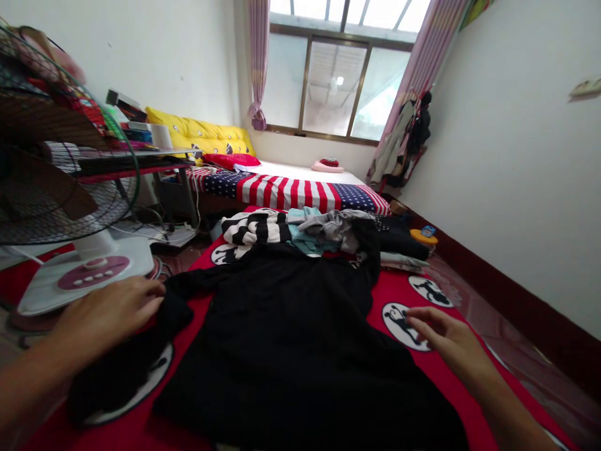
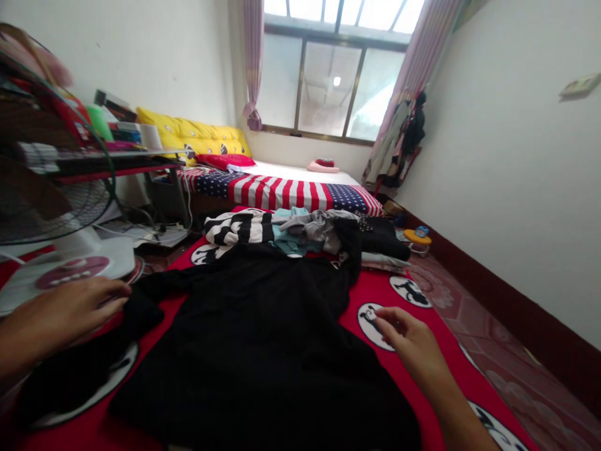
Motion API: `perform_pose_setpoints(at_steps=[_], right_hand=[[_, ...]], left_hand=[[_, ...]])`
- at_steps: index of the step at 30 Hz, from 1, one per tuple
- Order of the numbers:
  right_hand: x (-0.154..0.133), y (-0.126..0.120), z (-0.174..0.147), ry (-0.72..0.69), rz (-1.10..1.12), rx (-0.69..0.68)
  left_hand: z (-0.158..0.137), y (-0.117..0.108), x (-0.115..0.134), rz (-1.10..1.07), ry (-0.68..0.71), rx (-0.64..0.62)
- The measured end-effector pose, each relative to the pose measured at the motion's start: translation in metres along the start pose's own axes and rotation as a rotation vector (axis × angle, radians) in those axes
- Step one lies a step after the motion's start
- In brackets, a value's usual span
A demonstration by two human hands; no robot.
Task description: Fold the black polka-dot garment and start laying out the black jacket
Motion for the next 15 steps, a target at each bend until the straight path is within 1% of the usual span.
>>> perform_pose_setpoints(at_steps=[1,2,3,5,6,7,9,11,13,15], right_hand=[[-0.01,0.004,0.011,-0.021,-0.031,-0.006],[-0.02,0.011,0.022,-0.028,-0.086,-0.026],[-0.028,0.019,0.034,-0.016,-0.176,-0.035],[-0.039,0.037,0.056,0.045,-0.413,-0.021],[-0.041,0.047,0.064,0.081,-0.518,-0.018],[-0.042,0.057,0.072,0.111,-0.589,-0.022],[-0.041,0.072,0.08,0.127,-0.628,-0.068],[-0.038,0.076,0.081,0.069,-0.621,-0.097],[-0.033,0.064,0.079,-0.023,-0.625,-0.103],[-0.025,0.036,0.078,-0.073,-0.633,-0.1]], left_hand=[[0.011,-0.002,0.023,0.062,0.012,-0.017],[0.023,0.0,0.047,0.039,0.019,-0.036],[0.034,0.009,0.073,-0.047,0.114,-0.127],[0.053,0.038,0.119,-0.125,0.258,-0.237],[0.061,0.057,0.138,-0.171,0.346,-0.271],[0.068,0.077,0.152,-0.178,0.409,-0.271],[0.08,0.114,0.166,-0.123,0.374,-0.262],[0.087,0.141,0.169,-0.082,0.322,-0.233],[0.088,0.156,0.168,-0.046,0.304,-0.19],[0.087,0.161,0.166,-0.005,0.307,-0.157]])
Point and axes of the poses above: each hand's wrist, its own z-axis towards the middle knuckle, its own y-axis out of the palm, x = y × z, the point moved 2 cm from there along z, towards the middle knuckle, and after that the axes turned 13 degrees about -x, right-handed, at the moved point
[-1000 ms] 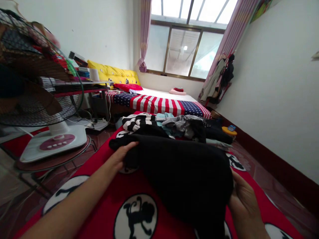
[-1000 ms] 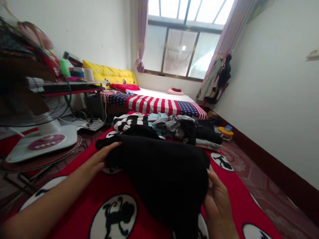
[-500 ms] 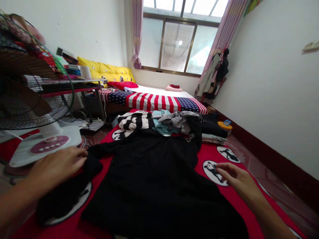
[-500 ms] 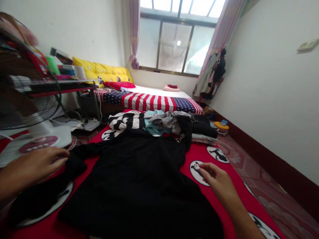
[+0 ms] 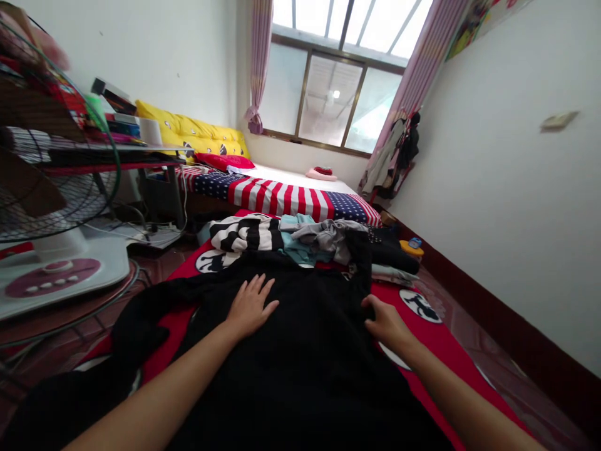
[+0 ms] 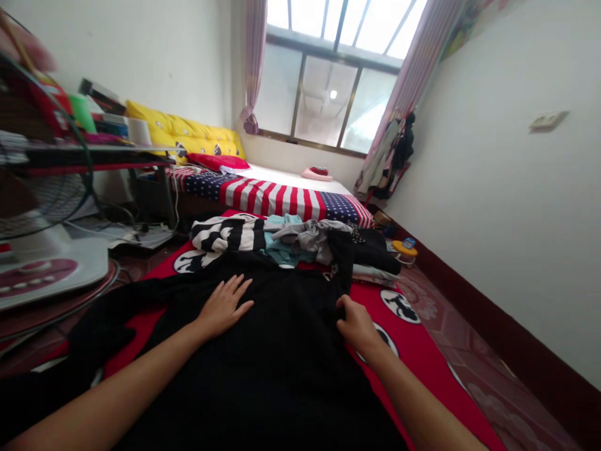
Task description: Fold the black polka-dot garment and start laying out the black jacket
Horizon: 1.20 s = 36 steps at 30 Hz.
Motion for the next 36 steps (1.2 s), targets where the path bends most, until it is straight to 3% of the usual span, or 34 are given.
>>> perform_pose_setpoints(at_steps=[4,7,11,14,16,19,23,28,32,36], right_hand=[[0.057,-0.042,-0.005,0.168,-0.154,0.067],[0.064,-0.053,0.001,0.33,-0.389,0.074],[0.009,-0.035,0.028,0.209,-0.399,0.166],[-0.033,-0.006,0.064,0.126,-0.246,0.069],[-0.048,0.013,0.088,0.141,-0.145,-0.032],[-0.052,0.032,0.116,0.203,-0.06,-0.081],[-0.048,0.029,0.142,0.242,0.023,-0.065],[-0.04,0.023,0.163,0.206,0.142,0.106],[-0.036,0.044,0.163,0.185,0.175,0.3],[-0.043,0.06,0.159,0.163,0.171,0.338]], left_hand=[[-0.004,-0.002,0.002,0.027,0.022,-0.006],[-0.005,-0.004,0.007,0.041,0.044,-0.013],[-0.005,-0.002,0.01,0.04,0.054,-0.017],[-0.005,-0.002,0.009,0.039,0.046,-0.027],[-0.004,-0.005,0.007,0.044,0.047,-0.053],[0.006,-0.015,0.004,0.053,0.093,-0.141],[0.033,-0.024,0.003,0.05,0.079,-0.229],[0.064,-0.014,0.011,0.059,-0.073,-0.122],[0.07,-0.004,0.016,0.087,-0.14,0.02],[0.069,-0.003,0.014,0.095,-0.14,0.044]])
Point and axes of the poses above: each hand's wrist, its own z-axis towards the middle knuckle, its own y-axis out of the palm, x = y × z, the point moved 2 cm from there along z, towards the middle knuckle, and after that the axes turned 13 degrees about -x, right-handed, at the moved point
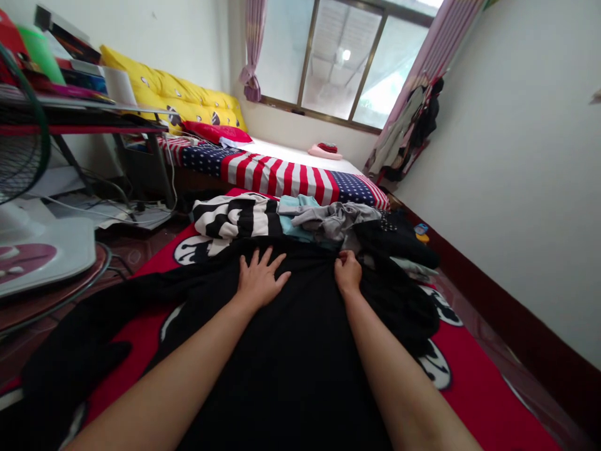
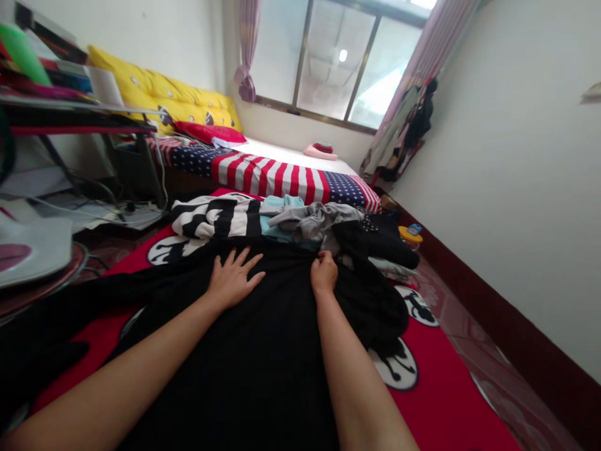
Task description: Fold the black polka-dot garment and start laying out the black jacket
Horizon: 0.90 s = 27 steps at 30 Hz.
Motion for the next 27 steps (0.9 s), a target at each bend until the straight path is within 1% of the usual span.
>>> perform_pose_setpoints(at_steps=[2,4,6,8,10,11,12,13,14,16,18,20,21,22,24,25,27], right_hand=[[-0.004,0.0,-0.006,-0.018,-0.014,-0.017],[-0.002,-0.004,-0.019,-0.063,-0.035,-0.047],[0.012,-0.013,-0.039,-0.166,-0.104,-0.117],[0.038,-0.025,-0.06,-0.25,-0.232,-0.212],[0.065,-0.042,-0.075,-0.161,-0.339,-0.253],[0.073,-0.05,-0.079,-0.116,-0.36,-0.267],[0.075,-0.058,-0.081,-0.074,-0.35,-0.266],[0.07,-0.063,-0.083,-0.056,-0.317,-0.256],[0.058,-0.066,-0.085,-0.061,-0.271,-0.24],[0.016,-0.061,-0.095,-0.132,-0.17,-0.205],[-0.035,-0.045,-0.119,-0.276,-0.086,-0.22],[-0.081,-0.022,-0.156,-0.412,0.047,-0.247],[-0.097,-0.012,-0.176,-0.488,0.258,-0.282],[-0.109,-0.004,-0.195,-0.531,0.438,-0.331],[-0.119,0.003,-0.226,-0.566,0.645,-0.389],[-0.12,0.002,-0.237,-0.581,0.698,-0.406],[-0.117,-0.007,-0.248,-0.633,0.734,-0.412]], left_hand=[[0.001,-0.001,-0.002,0.001,-0.012,-0.002],[0.002,-0.002,-0.003,0.002,-0.029,-0.004],[0.002,-0.002,-0.004,-0.001,-0.038,-0.005],[0.002,-0.001,-0.005,-0.007,-0.038,-0.004],[0.002,0.0,-0.006,-0.014,-0.035,-0.002],[0.002,0.0,-0.006,-0.019,-0.035,0.0],[0.002,0.001,-0.006,-0.024,-0.036,0.002],[0.002,0.001,-0.005,-0.03,-0.036,0.004],[0.002,0.001,-0.005,-0.036,-0.037,0.007],[0.001,0.001,-0.004,-0.048,-0.037,0.019],[0.0,0.0,-0.003,-0.073,-0.039,0.024],[0.0,-0.002,-0.002,-0.117,-0.052,0.0],[0.001,-0.002,-0.002,-0.138,-0.064,-0.017],[0.002,-0.003,-0.002,-0.155,-0.081,-0.034],[0.006,-0.004,-0.001,-0.172,-0.124,-0.053],[0.008,-0.004,0.0,-0.176,-0.146,-0.053],[0.011,-0.002,0.002,-0.189,-0.184,-0.043]])
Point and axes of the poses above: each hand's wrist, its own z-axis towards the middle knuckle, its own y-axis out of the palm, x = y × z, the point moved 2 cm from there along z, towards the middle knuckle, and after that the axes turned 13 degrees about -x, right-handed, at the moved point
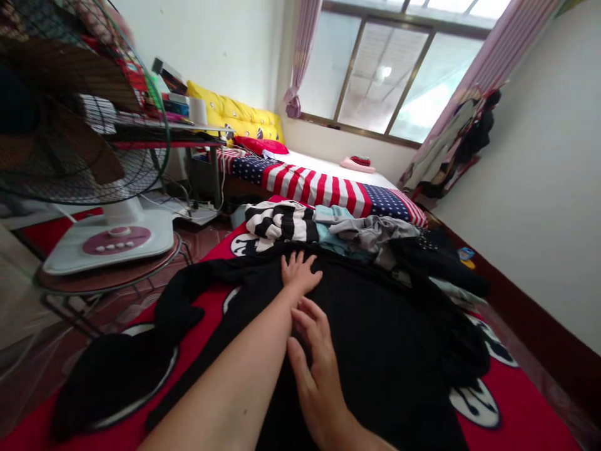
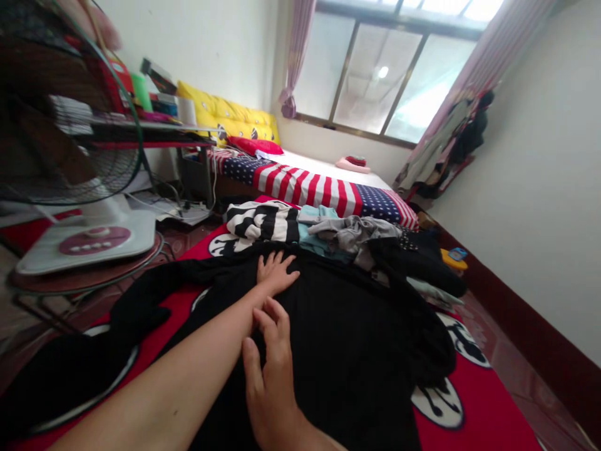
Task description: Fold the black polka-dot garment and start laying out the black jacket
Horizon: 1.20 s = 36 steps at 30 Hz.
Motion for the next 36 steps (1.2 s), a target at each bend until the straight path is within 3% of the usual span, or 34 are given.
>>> perform_pose_setpoints(at_steps=[4,9,13,20,29,36], right_hand=[[-0.009,-0.011,-0.005,-0.065,0.066,-0.032],[0.013,-0.008,0.003,0.121,0.265,0.039],[0.016,-0.009,0.006,0.137,0.391,0.002],[0.017,-0.012,0.006,0.213,0.32,0.01],[-0.003,-0.014,-0.001,-0.025,0.112,-0.019],[0.001,-0.011,-0.001,0.078,0.101,-0.004]], left_hand=[[0.001,0.004,0.003,-0.017,-0.019,0.038],[-0.001,0.006,0.003,-0.017,-0.008,0.067],[-0.002,0.005,0.003,-0.014,0.008,0.085],[-0.004,0.006,0.004,-0.011,0.005,0.104],[-0.005,0.005,0.005,-0.002,0.014,0.112],[-0.005,0.007,0.005,0.001,0.019,0.122]])
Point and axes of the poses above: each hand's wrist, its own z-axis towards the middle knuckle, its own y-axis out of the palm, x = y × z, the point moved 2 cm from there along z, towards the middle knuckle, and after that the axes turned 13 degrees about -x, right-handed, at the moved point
